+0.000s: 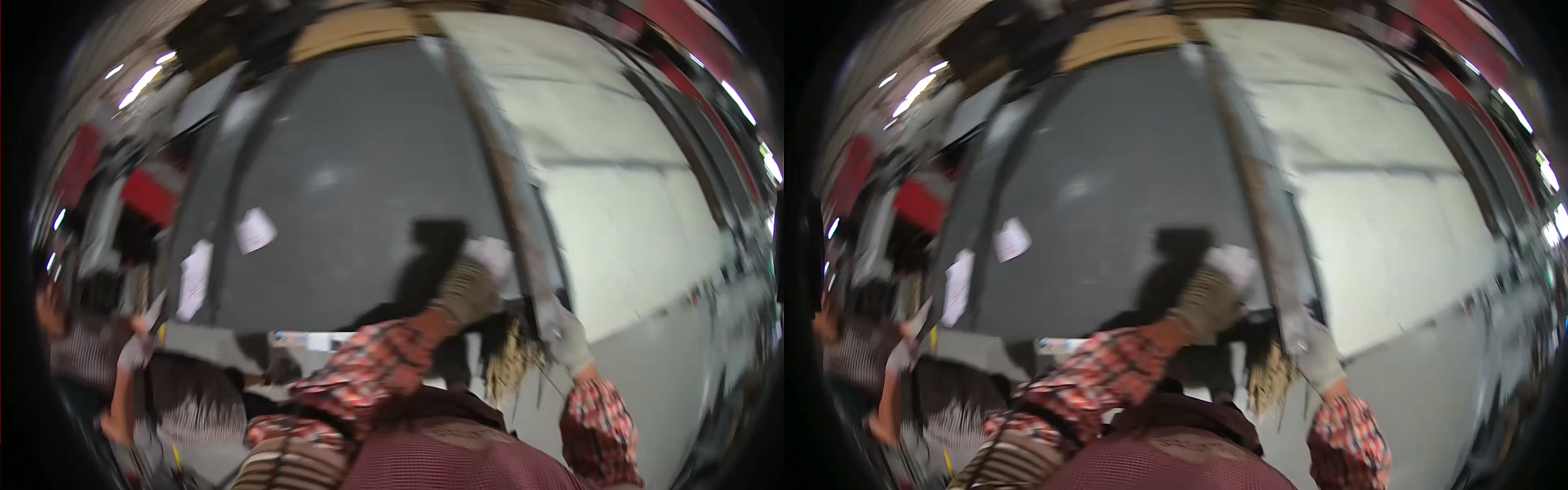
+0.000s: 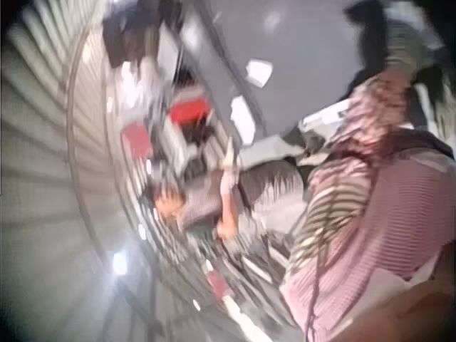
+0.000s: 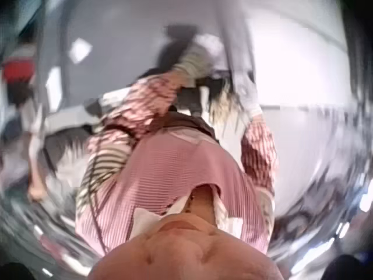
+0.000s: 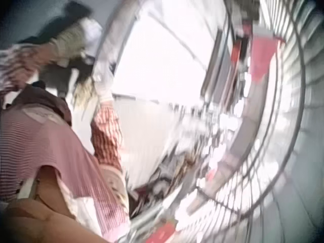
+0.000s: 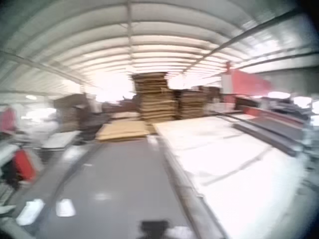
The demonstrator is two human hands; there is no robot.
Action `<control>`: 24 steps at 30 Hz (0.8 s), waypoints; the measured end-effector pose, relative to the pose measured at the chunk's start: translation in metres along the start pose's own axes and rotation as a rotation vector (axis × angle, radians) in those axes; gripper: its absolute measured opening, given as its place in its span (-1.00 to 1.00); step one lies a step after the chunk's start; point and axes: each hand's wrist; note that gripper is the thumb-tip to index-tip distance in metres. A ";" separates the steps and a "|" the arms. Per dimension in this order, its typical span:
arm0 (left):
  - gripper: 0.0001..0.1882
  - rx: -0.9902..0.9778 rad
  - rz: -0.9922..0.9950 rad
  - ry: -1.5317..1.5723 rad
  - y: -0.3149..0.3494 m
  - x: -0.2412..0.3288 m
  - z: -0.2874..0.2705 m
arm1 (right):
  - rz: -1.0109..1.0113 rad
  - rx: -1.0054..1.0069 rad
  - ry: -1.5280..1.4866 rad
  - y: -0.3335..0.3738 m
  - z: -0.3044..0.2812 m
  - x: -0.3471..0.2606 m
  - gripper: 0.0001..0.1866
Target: Measuring, trimming, labeling, and organizing metal sheets on an industrial production line.
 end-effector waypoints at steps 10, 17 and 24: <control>-0.20 0.255 -0.019 -0.088 0.071 0.034 0.029 | 0.011 -0.089 -0.322 0.048 0.019 0.006 -0.24; -0.40 0.111 -0.532 0.237 0.278 0.037 0.087 | 0.084 -0.979 0.246 0.155 0.045 0.056 -0.54; -0.53 -0.274 -0.876 0.278 0.428 0.047 0.083 | -0.171 -1.129 0.289 0.126 0.112 0.009 -0.58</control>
Point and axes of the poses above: each hand's wrist, its own y-axis away from the middle knuckle, its own z-axis out of the palm, x = y × z, and after that the axes turned 9 degrees about x, right-handed
